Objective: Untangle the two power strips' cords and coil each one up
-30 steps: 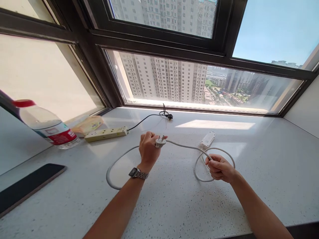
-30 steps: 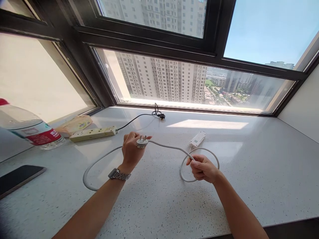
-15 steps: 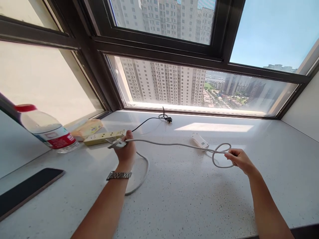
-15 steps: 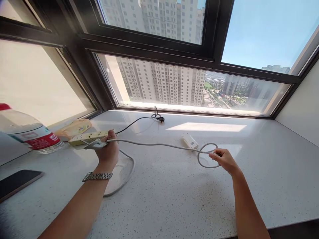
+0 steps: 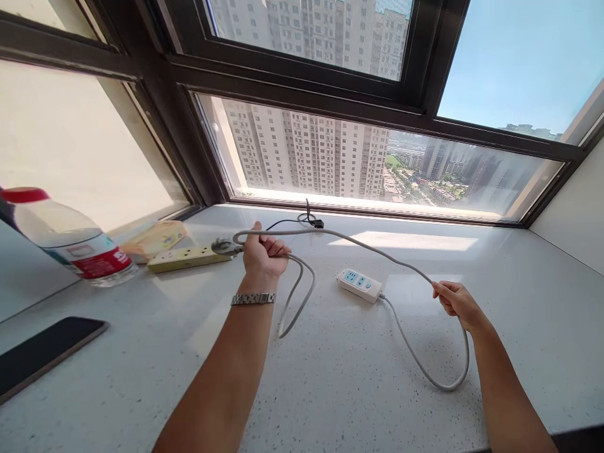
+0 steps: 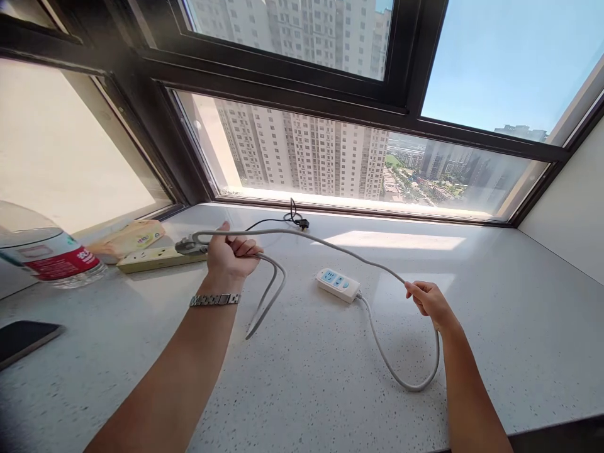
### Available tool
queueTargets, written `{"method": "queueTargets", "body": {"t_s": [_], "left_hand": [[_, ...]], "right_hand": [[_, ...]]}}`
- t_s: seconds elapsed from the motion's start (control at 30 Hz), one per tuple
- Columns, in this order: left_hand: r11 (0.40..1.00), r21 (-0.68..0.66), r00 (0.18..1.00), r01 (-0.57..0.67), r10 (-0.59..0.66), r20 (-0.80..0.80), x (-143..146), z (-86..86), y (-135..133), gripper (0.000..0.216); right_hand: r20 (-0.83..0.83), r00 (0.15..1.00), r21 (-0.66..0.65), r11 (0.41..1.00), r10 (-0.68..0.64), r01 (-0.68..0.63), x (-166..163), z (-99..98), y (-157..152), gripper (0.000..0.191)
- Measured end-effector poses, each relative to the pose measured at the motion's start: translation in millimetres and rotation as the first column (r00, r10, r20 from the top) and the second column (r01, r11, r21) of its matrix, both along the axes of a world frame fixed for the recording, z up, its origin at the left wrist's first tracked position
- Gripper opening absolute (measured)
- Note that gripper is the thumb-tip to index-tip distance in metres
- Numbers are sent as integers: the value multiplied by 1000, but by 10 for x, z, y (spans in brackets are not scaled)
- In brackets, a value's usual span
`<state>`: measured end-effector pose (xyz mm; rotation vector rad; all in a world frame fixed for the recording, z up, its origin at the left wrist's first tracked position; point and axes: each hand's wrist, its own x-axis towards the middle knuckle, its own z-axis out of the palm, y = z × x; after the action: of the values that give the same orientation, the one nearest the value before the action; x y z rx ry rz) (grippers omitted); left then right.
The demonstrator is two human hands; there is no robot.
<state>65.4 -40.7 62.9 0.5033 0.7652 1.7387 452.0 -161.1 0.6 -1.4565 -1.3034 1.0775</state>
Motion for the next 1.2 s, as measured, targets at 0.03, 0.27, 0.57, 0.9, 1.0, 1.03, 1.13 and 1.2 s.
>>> {"method": "queueTargets", "body": {"t_s": [0.03, 0.27, 0.57, 0.9, 1.0, 1.03, 1.13, 1.2], "left_hand": [[1000, 23, 1000, 10, -10, 18, 40, -23, -8, 52], [982, 127, 988, 142, -148, 41, 254, -39, -96, 54], [886, 378, 955, 267, -189, -230, 369, 248, -374, 51], [697, 426, 756, 577, -257, -602, 608, 324, -711, 45], [622, 411, 688, 667, -302, -659, 688, 299, -769, 42], [601, 388, 651, 698, -308, -694, 713, 291, -790, 41], [550, 231, 456, 803, -316, -832, 803, 276, -877, 40], [476, 103, 289, 873, -336, -896, 889, 264, -958, 37]], "right_hand": [[0, 999, -20, 999, 50, -50, -46, 12, -8, 52], [180, 945, -92, 961, 273, -260, -198, 26, -42, 46], [270, 950, 75, 987, -155, 140, -165, -97, 41, 49], [205, 937, 120, 957, -284, 264, -173, -80, 26, 48], [213, 941, 126, 962, -263, 241, -208, -95, 36, 47], [212, 942, 126, 963, -261, 238, -222, -100, 37, 47], [194, 943, 133, 960, -270, 248, -268, -106, 35, 46], [172, 942, 155, 953, -287, 262, -304, -102, 28, 45]]}}
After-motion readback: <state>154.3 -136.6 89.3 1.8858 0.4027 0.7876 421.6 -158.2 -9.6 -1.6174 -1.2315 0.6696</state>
